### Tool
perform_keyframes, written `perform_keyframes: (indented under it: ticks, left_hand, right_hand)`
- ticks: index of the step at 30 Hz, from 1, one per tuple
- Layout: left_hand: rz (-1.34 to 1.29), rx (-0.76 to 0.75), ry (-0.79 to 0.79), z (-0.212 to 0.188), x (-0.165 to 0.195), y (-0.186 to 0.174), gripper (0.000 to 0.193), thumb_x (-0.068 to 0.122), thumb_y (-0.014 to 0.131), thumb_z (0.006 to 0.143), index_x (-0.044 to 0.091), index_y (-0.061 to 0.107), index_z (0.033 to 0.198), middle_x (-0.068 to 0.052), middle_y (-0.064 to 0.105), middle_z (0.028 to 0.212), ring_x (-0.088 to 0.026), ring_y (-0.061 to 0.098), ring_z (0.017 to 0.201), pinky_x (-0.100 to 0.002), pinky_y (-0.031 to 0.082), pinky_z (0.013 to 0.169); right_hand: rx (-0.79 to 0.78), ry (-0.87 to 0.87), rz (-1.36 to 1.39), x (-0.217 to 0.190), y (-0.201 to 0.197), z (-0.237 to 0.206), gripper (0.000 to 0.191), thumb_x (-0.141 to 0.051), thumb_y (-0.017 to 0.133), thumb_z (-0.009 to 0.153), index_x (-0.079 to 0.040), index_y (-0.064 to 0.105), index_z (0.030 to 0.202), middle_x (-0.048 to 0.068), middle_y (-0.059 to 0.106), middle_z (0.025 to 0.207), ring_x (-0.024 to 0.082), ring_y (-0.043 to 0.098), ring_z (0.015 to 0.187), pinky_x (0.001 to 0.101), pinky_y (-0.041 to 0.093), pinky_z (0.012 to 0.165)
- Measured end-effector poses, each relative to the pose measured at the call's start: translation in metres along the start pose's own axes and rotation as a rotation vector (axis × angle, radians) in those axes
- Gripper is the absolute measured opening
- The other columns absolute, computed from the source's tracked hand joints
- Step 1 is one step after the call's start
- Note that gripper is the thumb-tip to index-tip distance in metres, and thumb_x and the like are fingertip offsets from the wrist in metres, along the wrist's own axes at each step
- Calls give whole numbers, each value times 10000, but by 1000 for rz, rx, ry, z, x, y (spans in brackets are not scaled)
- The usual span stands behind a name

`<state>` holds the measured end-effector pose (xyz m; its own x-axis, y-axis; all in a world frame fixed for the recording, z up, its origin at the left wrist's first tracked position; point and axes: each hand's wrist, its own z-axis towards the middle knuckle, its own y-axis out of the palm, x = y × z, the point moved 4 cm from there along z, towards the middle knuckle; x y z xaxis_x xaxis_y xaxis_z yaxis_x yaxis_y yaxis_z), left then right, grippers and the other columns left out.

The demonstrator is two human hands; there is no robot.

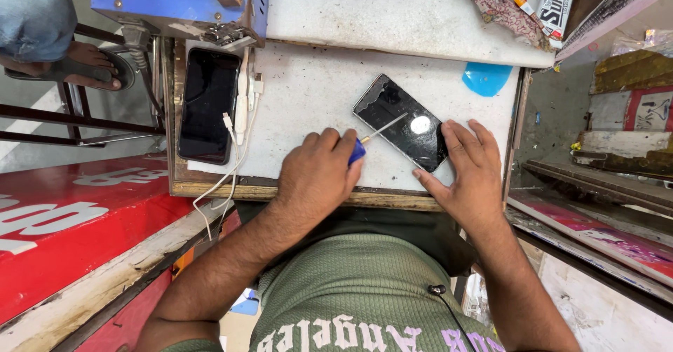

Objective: The person pries along the edge of a smartphone screen with a blue-handled pry tool, working around the perimeter to separate the screen from the phone body on a workbench. They steady the phone with one hand while inserting and sliding the blade along the seam, repositioning the phone as they work.

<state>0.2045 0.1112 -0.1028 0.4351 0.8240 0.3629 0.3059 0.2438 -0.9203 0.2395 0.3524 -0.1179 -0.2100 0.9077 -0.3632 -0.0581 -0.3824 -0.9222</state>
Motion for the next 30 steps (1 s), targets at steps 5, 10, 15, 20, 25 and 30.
perform_keyframes:
  ticks: [5,10,15,20,25,30]
  left_hand:
    - [-23,15,96,-10,0,-6,517,372,716,936,3,641,1289,-143,650,987,-246,670,820,-375,597,603]
    - [1,-9,90,-13,1,-10,534,372,733,901,11,643,1285,-139,646,991,-246,664,833,-383,597,611]
    - [-8,-21,73,-12,2,-13,495,354,733,937,11,645,1282,-138,643,1002,-256,658,855,-394,594,621]
    - [-72,12,111,-11,11,-13,496,336,750,903,21,652,1273,-119,651,997,-272,661,879,-416,596,649]
    - [-38,-59,137,-5,17,-7,520,360,742,916,2,632,1277,-151,644,986,-265,663,846,-406,599,597]
    - [-42,-61,173,-3,20,-5,512,350,748,901,8,634,1265,-144,643,981,-258,664,844,-395,598,592]
  right_hand:
    - [-39,13,-11,3,0,-2,831,-377,886,780,12,577,1447,198,583,1473,437,425,1462,530,373,1213]
    - [-22,18,14,2,-2,0,809,-340,903,769,4,581,1426,194,606,1452,419,445,1453,544,366,1217]
    - [8,47,77,0,-5,-1,861,-311,934,728,19,561,1431,206,614,1430,429,466,1439,547,378,1206]
    - [16,100,116,1,-5,-3,885,-318,943,713,-4,556,1444,276,552,1443,443,483,1408,522,434,1155]
    - [7,121,108,3,-4,-3,898,-339,947,717,-14,546,1452,296,515,1457,429,466,1409,513,449,1129]
    - [-5,102,96,2,-4,-3,889,-337,944,739,-13,540,1462,244,576,1445,420,420,1482,522,446,1167]
